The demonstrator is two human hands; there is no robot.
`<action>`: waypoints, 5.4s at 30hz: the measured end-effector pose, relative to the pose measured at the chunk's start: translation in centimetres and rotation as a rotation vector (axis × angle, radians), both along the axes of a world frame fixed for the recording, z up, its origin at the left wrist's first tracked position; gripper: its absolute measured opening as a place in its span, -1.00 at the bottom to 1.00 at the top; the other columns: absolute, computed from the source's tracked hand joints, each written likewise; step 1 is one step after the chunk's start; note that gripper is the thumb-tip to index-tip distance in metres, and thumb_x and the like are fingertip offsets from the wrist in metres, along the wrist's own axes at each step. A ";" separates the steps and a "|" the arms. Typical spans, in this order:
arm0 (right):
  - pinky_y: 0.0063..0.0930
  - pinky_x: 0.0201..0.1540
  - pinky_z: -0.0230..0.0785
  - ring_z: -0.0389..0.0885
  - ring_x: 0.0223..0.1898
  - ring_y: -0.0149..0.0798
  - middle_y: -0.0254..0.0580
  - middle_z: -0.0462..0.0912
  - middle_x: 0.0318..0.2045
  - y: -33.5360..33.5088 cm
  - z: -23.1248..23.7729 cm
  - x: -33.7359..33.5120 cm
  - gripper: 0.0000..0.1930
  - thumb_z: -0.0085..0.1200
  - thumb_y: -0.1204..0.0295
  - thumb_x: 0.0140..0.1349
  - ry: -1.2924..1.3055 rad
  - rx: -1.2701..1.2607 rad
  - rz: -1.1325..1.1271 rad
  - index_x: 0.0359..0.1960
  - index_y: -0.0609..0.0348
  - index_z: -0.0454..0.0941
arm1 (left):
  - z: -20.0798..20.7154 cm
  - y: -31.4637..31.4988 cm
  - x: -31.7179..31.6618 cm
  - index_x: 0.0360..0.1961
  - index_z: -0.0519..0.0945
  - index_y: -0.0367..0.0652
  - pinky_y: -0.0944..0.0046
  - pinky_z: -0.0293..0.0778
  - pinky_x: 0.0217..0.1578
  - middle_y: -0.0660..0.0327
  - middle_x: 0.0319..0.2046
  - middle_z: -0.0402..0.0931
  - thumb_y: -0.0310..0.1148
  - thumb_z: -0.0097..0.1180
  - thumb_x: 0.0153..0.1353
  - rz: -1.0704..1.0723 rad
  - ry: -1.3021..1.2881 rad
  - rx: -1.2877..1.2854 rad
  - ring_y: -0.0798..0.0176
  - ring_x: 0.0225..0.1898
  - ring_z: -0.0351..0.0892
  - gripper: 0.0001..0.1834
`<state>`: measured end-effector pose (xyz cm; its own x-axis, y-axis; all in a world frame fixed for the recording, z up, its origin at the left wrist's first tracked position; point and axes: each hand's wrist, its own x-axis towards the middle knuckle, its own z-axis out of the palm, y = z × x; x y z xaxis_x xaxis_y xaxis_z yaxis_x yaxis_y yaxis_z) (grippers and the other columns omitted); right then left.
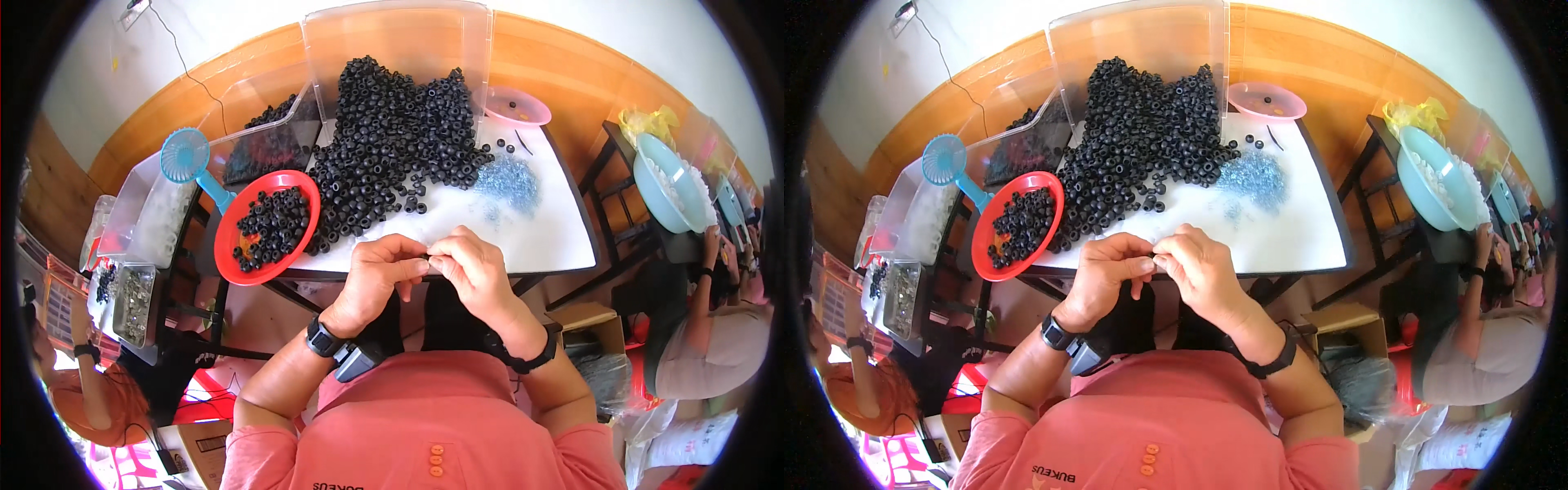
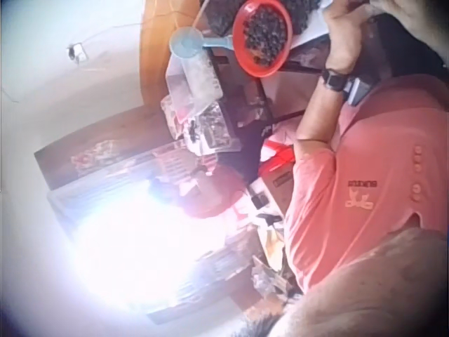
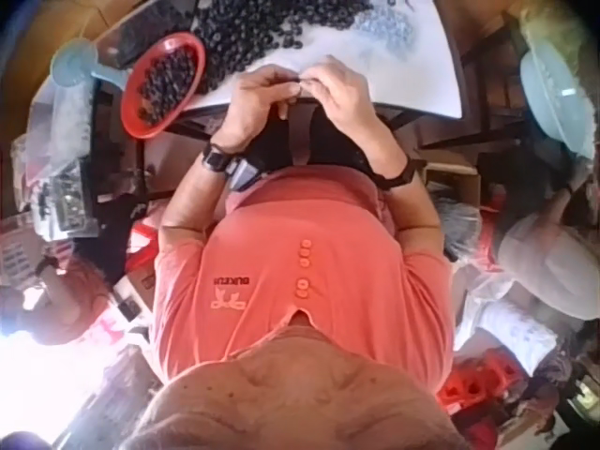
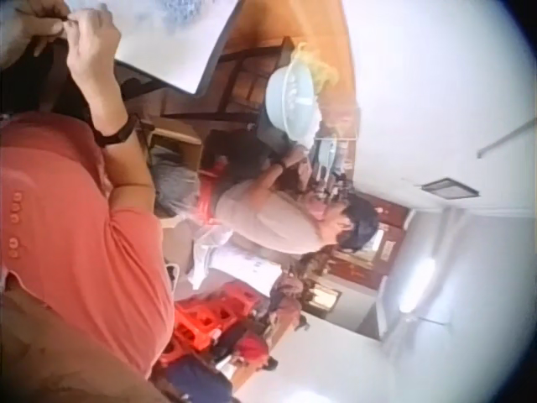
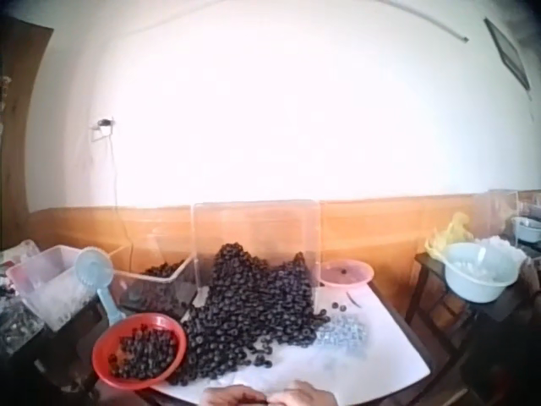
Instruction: Assembling small black plastic grommets with clear inserts by hand.
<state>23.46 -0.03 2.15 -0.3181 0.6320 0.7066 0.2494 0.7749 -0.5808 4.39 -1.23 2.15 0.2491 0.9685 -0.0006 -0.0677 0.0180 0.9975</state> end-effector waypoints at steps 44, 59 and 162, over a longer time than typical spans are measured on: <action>-0.03 -0.36 0.43 0.67 -0.40 0.07 -0.03 0.67 -0.52 8.3 3.3 -5.9 -0.90 0.17 0.44 0.10 -0.858 -0.036 -0.306 -0.33 0.12 0.61 | -1.8 1.2 -3.4 -0.05 0.61 -0.38 0.37 0.52 -0.48 0.16 -0.32 0.60 -0.52 0.13 0.33 0.040 -0.408 -0.082 0.37 -0.42 0.55 -0.79; -0.12 -0.25 0.46 0.59 -0.29 -0.04 -0.08 0.59 -0.36 3.9 -0.1 -1.4 -0.92 0.13 0.53 -0.01 -0.830 0.121 -0.540 -0.43 0.21 0.57 | -1.3 0.9 -2.9 -0.07 0.63 -0.38 0.42 0.50 -0.50 0.20 -0.34 0.59 -0.55 0.15 0.30 0.051 -0.337 -0.066 0.42 -0.44 0.51 -0.79; -0.57 -0.16 0.46 0.59 -0.28 -0.48 -0.31 0.66 -0.28 1.9 -1.4 -4.2 -0.92 0.14 0.62 0.30 0.476 -0.565 0.122 -0.19 0.30 0.60 | -1.0 1.6 -1.0 -0.16 0.59 -0.33 0.39 0.50 -0.50 0.19 -0.37 0.60 -0.50 0.13 0.32 0.076 -0.379 -0.093 0.38 -0.44 0.54 -0.87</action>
